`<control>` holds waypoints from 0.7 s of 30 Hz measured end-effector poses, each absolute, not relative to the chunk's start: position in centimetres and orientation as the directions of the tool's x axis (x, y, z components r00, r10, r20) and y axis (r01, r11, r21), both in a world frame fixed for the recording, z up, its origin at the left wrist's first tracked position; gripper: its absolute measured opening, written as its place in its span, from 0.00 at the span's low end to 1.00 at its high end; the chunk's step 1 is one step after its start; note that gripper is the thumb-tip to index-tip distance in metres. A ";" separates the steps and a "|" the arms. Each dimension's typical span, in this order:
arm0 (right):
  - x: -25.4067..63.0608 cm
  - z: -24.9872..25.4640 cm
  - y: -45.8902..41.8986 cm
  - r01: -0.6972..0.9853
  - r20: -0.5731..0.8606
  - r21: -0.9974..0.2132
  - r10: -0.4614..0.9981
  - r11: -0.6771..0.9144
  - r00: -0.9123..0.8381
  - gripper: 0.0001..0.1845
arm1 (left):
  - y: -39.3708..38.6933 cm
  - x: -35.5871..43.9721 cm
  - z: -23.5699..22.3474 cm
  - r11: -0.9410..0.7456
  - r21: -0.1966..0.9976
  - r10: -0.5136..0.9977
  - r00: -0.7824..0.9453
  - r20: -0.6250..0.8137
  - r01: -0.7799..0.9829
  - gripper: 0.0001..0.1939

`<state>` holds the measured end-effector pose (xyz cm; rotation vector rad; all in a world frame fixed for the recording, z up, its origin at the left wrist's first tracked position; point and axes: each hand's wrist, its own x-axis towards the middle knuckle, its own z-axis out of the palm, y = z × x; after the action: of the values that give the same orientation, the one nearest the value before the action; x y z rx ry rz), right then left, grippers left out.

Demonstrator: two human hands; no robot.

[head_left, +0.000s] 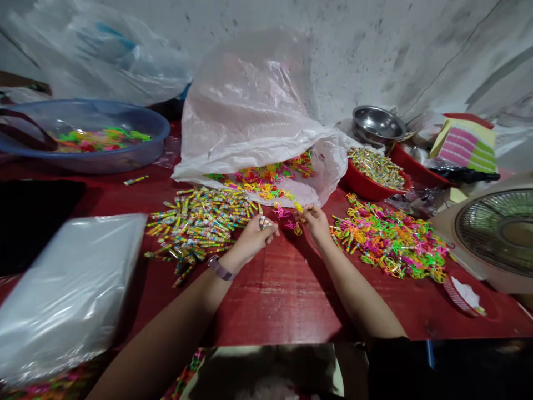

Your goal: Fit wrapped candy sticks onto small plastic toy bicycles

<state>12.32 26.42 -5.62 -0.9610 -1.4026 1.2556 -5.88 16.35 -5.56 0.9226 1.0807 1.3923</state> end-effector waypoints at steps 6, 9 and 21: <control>13.0 -5.5 21.2 -0.236 0.015 -0.967 0.904 -0.095 -0.427 0.18 | 15.6 -4.6 -6.0 -0.075 0.986 0.997 -0.010 0.074 -0.148 0.19; 13.1 -5.6 20.5 -0.179 0.056 -0.984 0.906 -0.022 -0.420 0.17 | 15.5 -4.1 -6.7 -0.120 0.987 0.993 -0.034 0.117 -0.103 0.18; 14.9 -5.4 21.7 -0.194 0.097 -0.980 0.965 0.049 -0.243 0.18 | 15.6 -3.2 -8.6 -0.100 0.985 0.991 0.073 0.111 -0.143 0.19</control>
<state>14.94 21.70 -5.43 -0.8840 -1.2805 1.4179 -3.22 15.56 -8.62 1.2186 0.9948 1.2880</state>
